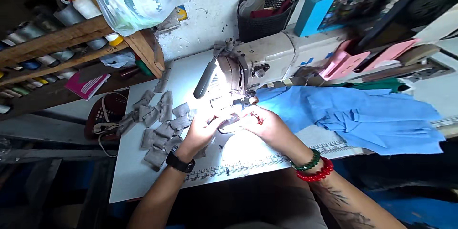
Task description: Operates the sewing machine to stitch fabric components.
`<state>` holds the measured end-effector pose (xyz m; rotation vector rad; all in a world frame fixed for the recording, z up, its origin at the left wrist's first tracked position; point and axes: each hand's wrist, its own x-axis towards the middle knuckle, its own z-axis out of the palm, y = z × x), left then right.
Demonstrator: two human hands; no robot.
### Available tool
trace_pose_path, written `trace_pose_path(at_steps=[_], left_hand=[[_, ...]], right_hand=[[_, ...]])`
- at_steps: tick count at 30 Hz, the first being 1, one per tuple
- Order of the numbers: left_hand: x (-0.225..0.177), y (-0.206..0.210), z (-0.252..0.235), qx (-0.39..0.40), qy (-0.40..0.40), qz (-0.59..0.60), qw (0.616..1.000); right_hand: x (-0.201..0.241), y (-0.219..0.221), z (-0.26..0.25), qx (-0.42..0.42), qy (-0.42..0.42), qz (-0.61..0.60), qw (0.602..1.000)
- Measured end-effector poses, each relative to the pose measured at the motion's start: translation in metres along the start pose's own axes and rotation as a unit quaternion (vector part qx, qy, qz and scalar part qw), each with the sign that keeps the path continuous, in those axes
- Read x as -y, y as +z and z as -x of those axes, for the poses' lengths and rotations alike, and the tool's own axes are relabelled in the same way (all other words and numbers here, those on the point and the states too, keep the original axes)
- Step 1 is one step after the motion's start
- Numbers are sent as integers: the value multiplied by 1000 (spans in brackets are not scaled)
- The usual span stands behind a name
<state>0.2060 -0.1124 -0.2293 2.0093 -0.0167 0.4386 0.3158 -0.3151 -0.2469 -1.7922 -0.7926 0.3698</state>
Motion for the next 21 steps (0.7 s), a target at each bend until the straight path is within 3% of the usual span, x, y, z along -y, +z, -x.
trace_pose_path(at_steps=[13,17,21], left_hand=[[1,12,8,-16,45,-28,998],[-8,7,4,34,-53,8,998],[-6,1,-11,167,-216,46,961]], right_hand=[[-8,5,-7,31,-18,-2,999],[-9,6,-6,48,-12,-19,999],[-11,10,-5,47,-11,-19,999]])
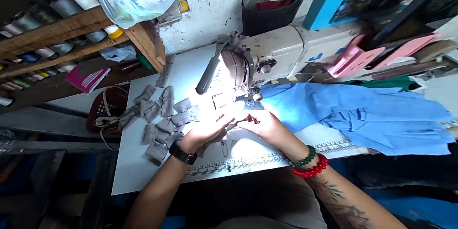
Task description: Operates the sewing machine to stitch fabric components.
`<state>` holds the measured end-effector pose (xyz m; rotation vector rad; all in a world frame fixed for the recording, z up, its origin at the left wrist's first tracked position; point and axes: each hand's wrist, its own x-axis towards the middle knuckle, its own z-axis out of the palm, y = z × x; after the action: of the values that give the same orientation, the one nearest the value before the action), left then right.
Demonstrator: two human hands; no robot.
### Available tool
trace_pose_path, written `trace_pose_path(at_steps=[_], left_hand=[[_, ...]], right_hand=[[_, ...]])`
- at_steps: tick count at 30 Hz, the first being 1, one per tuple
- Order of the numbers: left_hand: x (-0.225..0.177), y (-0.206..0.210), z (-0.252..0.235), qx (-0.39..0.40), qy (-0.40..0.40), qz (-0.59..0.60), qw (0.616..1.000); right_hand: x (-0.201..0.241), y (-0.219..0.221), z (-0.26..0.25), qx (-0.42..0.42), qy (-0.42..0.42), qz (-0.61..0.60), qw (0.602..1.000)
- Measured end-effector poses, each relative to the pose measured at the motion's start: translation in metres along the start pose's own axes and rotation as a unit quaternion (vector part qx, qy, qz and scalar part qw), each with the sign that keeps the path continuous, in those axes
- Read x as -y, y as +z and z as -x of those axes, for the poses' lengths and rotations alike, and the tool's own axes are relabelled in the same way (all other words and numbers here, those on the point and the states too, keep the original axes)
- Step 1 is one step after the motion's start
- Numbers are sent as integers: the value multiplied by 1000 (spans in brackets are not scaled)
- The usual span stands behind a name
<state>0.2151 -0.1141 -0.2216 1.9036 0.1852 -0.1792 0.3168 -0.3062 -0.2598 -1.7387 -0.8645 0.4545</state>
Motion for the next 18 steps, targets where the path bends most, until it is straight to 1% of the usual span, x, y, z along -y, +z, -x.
trace_pose_path(at_steps=[2,4,6,8,9,11,13,15,18], left_hand=[[1,2,-4,16,-24,30,999],[1,3,-8,-16,-29,14,999],[1,6,-12,-52,-31,-51,997],[4,7,-20,-58,-27,-132,989],[7,7,-26,-62,-23,-172,983],[14,7,-35,-82,-21,-231,969],[15,7,-42,-102,-20,-264,959],[17,4,-48,-115,-25,-247,962],[13,-3,-54,-113,-45,-192,974]], right_hand=[[-3,3,-2,-6,-6,4,1000],[-5,4,-3,-2,-7,12,1000],[-2,0,-5,22,17,29,999],[1,-8,-6,59,46,69,995],[0,-11,-5,61,52,97,992],[-4,-11,0,28,64,164,984],[-6,-7,9,-9,46,251,967],[-6,-2,17,-31,9,316,948],[-8,3,20,-45,-24,373,926]])
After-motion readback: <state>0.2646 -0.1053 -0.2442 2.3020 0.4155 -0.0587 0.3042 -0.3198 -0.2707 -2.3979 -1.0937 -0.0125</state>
